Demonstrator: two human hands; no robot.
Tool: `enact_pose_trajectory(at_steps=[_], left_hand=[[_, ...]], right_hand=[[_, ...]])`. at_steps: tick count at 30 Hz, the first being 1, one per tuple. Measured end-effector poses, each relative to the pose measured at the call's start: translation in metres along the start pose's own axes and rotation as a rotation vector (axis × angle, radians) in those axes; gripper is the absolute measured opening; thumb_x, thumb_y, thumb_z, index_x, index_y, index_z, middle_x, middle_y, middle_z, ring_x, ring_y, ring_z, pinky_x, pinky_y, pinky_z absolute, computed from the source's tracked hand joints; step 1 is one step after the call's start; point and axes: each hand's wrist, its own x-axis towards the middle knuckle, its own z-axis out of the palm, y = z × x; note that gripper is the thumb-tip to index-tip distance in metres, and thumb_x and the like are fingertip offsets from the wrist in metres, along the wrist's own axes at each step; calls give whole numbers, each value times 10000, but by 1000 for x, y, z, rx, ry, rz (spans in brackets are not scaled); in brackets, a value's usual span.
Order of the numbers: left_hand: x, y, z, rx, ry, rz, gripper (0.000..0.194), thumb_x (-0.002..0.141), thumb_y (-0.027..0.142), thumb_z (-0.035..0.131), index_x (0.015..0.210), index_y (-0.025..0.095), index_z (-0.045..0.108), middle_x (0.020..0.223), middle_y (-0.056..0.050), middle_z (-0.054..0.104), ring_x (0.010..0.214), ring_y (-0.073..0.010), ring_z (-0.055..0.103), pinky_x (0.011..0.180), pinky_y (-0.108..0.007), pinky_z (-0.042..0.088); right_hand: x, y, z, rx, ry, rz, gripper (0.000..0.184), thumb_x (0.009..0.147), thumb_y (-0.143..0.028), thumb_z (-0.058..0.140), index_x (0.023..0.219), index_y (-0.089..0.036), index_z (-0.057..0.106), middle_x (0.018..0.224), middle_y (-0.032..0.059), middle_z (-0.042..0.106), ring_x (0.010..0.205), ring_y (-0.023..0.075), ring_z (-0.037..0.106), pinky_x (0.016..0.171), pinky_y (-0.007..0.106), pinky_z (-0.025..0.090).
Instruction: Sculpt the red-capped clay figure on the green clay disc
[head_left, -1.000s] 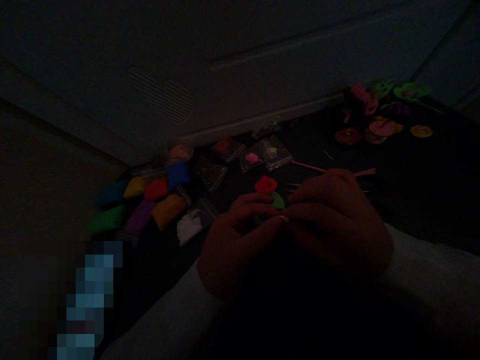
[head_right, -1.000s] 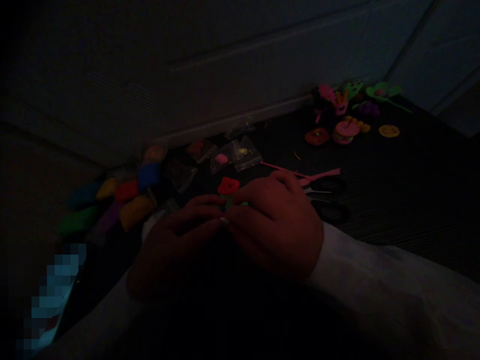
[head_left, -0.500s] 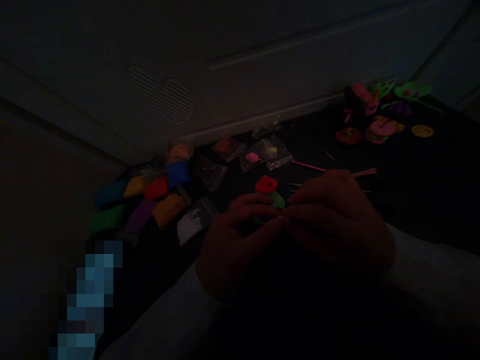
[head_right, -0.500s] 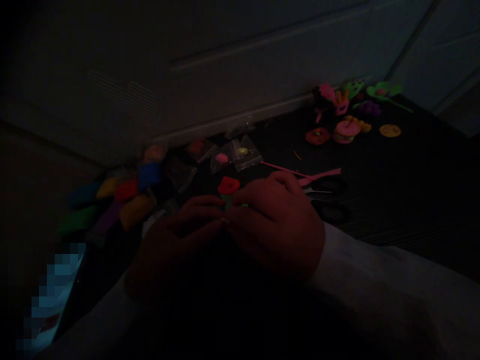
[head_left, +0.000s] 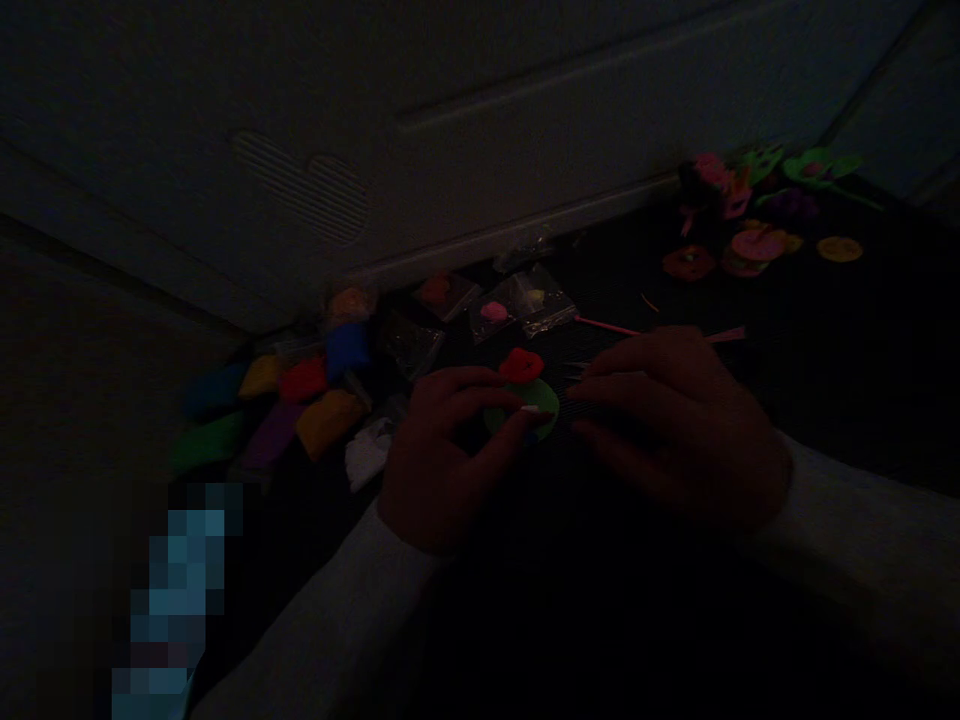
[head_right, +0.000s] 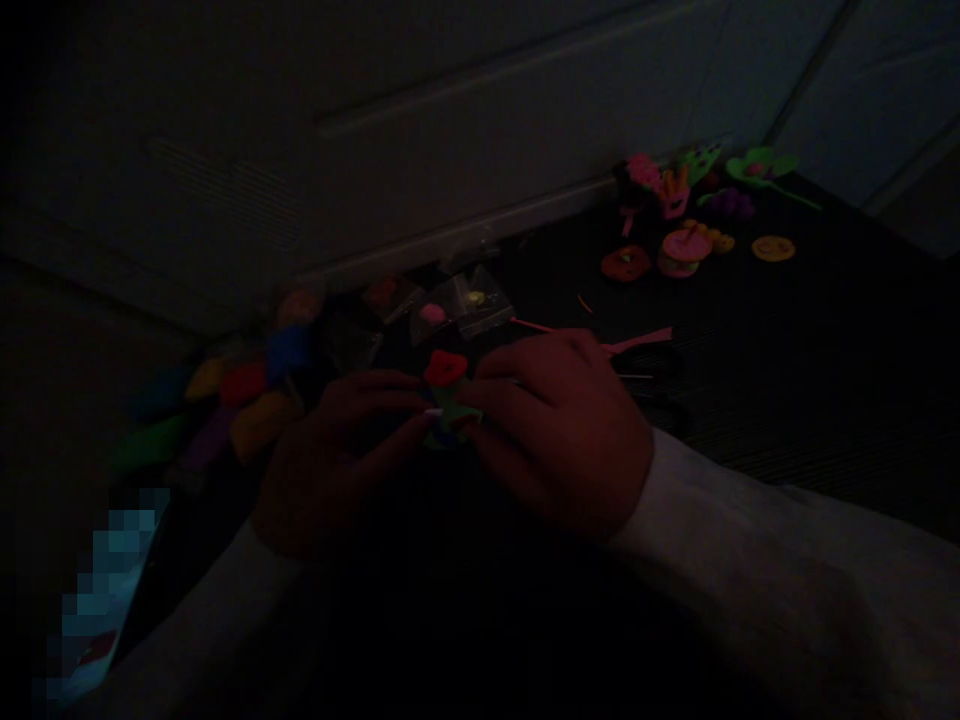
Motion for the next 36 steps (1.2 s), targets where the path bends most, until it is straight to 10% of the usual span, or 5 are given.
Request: enact_pose_trajectory(at_steps=[36], left_hand=[[-6,15,0,-263,-102,-132,80,696,299,659,754,244,665,1020,-8,606,915,-170,590,876,-323,459]], right_hand=[[-1,-2,1,87,-8,-55,104,779,-206,588,881,-186,589,901,37,646,863,164,572,766,372,396]])
